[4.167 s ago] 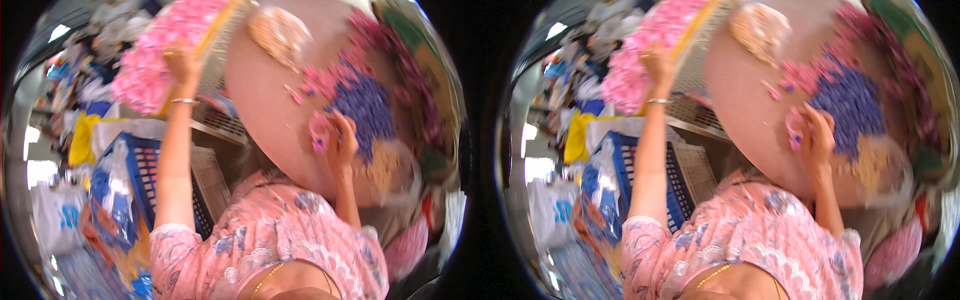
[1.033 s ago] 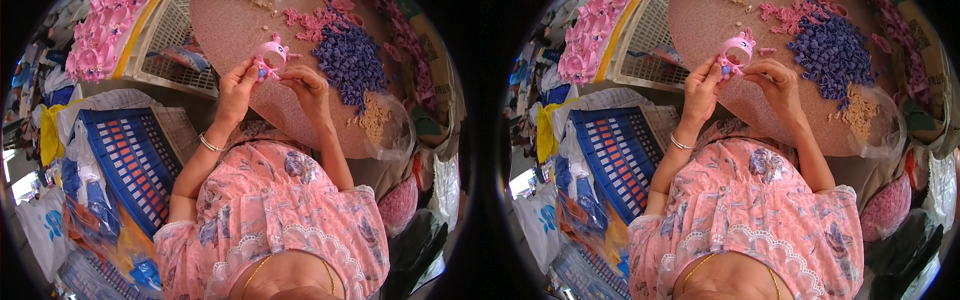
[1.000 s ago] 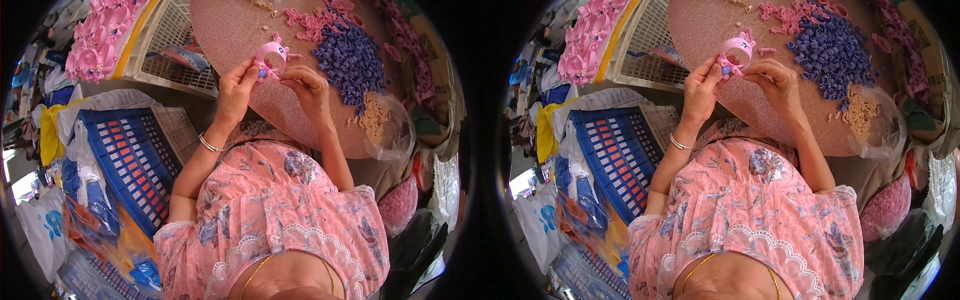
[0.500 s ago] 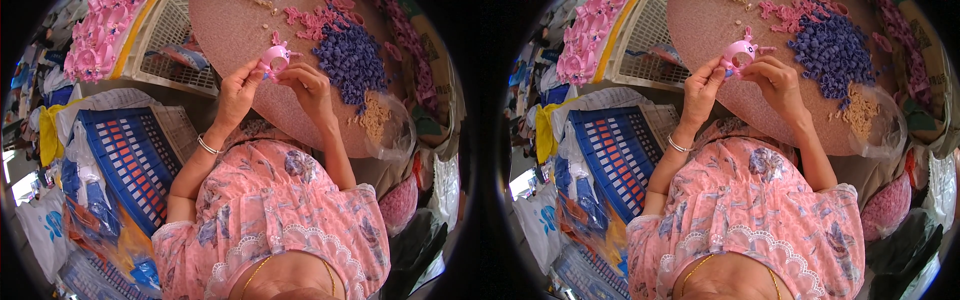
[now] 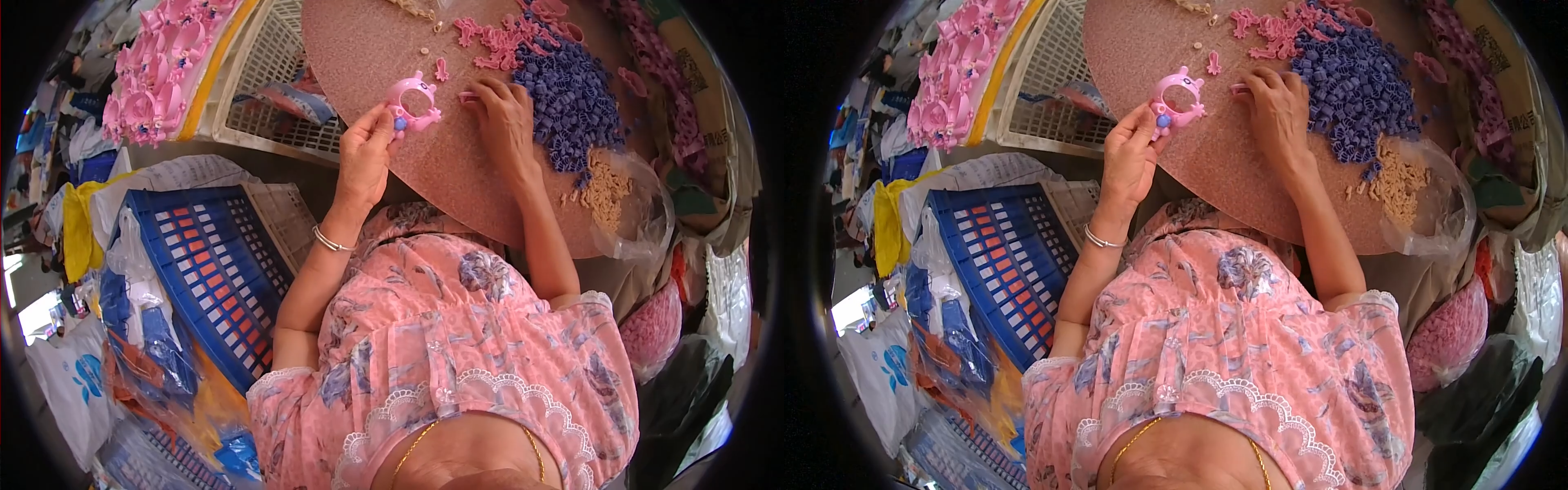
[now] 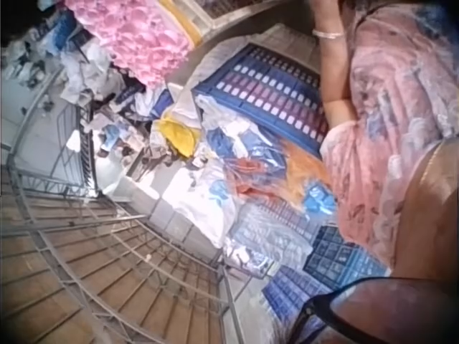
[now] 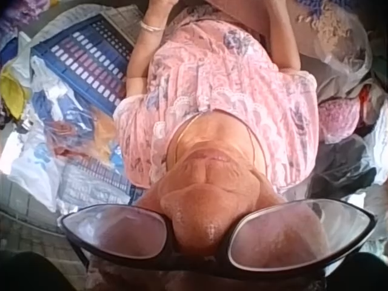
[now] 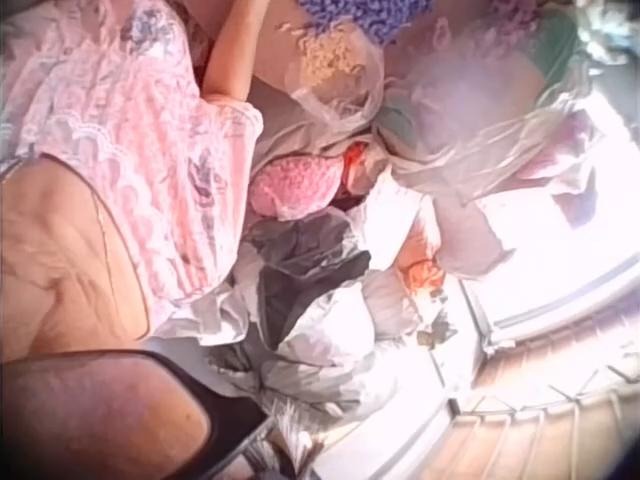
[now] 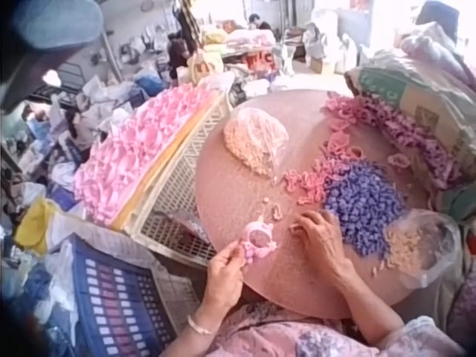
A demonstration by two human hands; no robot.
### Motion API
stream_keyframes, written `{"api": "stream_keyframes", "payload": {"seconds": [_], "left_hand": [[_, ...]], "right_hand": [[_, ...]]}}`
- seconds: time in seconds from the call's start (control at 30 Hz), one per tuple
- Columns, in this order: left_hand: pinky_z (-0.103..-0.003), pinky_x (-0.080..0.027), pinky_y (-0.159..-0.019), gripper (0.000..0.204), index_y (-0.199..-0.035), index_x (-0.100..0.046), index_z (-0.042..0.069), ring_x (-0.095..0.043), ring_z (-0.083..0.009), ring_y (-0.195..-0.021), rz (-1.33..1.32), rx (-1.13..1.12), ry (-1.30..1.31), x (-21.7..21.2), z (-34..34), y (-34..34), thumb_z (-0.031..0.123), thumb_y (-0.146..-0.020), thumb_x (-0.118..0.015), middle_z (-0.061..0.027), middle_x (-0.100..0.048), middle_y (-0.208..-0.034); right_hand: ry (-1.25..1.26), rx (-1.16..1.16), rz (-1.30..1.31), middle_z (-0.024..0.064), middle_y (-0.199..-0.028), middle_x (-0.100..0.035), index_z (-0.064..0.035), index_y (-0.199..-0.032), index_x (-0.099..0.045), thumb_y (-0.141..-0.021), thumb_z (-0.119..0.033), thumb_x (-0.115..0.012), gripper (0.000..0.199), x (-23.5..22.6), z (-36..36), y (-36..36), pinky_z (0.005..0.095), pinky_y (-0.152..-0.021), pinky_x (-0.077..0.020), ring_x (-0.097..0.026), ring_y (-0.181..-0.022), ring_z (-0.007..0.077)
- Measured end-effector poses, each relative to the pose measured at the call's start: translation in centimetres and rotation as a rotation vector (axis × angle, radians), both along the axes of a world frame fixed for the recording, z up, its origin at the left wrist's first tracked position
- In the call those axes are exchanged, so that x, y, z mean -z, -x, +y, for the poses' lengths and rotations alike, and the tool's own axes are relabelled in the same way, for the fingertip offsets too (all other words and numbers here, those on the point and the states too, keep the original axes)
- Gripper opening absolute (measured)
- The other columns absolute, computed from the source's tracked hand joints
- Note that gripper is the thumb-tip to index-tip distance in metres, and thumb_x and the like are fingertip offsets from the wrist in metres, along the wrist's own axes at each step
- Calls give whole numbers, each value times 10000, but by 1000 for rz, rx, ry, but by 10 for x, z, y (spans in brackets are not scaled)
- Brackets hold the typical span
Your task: The recorder is assembling small pink plastic toy parts by manually attaching blue flowers and other decorative components.
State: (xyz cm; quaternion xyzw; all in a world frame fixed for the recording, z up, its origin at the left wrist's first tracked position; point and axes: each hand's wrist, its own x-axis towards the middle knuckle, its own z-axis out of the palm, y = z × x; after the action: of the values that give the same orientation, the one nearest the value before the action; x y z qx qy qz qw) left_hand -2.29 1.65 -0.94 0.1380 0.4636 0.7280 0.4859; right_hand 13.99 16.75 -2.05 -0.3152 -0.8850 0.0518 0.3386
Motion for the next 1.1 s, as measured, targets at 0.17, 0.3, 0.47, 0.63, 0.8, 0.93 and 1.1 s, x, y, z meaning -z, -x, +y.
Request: {"api": "stream_keyframes", "payload": {"seconds": [0.17, 0.3, 0.47, 0.63, 0.8, 0.93, 1.1], "left_hand": [[-212, -501, -769, 278, -1192, -643, -30, -557, -62, -801, -80, 27, 13, 4, -1, 2, 178, -1022, -575, -12, -658, -974], [-320, -564, -882, 222, -1131, -657, 16, -606, -97, -832, -42, 118, 1, 12, -3, 3, 188, -1019, -572, -15, -663, -959], [-228, -515, -759, 254, -1141, -672, -7, -563, -67, -790, -51, 168, 79, 2, -2, -3, 197, -1018, -583, 8, -657, -949], [-233, -536, -798, 318, -1193, -663, -7, -605, -77, -829, 96, 218, 68, 7, -4, -1, 242, -1004, -606, -9, -678, -975], [-203, -489, -754, 379, -1255, -644, -14, -583, -56, -833, 423, 201, 93, -4, -5, -3, 268, -1003, -613, -1, -691, -1013], [-204, -473, -751, 386, -1280, -637, -1, -565, -49, -833, 642, 223, 155, -19, -8, -7, 268, -1005, -612, 16, -688, -975], [-210, -474, -736, 369, -1277, -635, -15, -553, -40, -834, 762, 205, 156, -18, -12, -15, 231, -1003, -617, 27, -672, -931]], "right_hand": [[51, 31, 39, 65, -997, -720, -61, -1081, -736, -901, -86, -678, 191, -8, -9, 9, 340, -790, -502, -641, -892, 239], [1097, -112, 376, -27, -924, -675, -77, -1204, -716, -962, -81, -645, 253, -30, -24, 10, 187, -735, -439, -582, -891, 31], [975, -495, 349, -5, -965, -671, -61, -1182, -717, -921, -21, -666, 268, -29, -13, 3, 200, -669, -445, -578, -777, 55], [957, -472, 316, -15, -913, -683, -23, -1006, -695, -839, 30, -720, 177, -52, -28, 4, 227, -711, -483, -604, -793, 65], [822, -517, 301, 0, -861, -706, -17, -888, -651, -784, 33, -748, 151, -60, -35, 7, 246, -740, -516, -661, -834, 91], [656, -542, 257, 20, -864, -715, -35, -881, -654, -771, 9, -757, 157, -59, -35, 6, 264, -730, -524, -676, -817, 131], [662, -481, 251, 22, -862, -719, -47, -879, -660, -767, -7, -760, 156, -61, -43, 3, 286, -750, -522, -688, -801, 165]]}}
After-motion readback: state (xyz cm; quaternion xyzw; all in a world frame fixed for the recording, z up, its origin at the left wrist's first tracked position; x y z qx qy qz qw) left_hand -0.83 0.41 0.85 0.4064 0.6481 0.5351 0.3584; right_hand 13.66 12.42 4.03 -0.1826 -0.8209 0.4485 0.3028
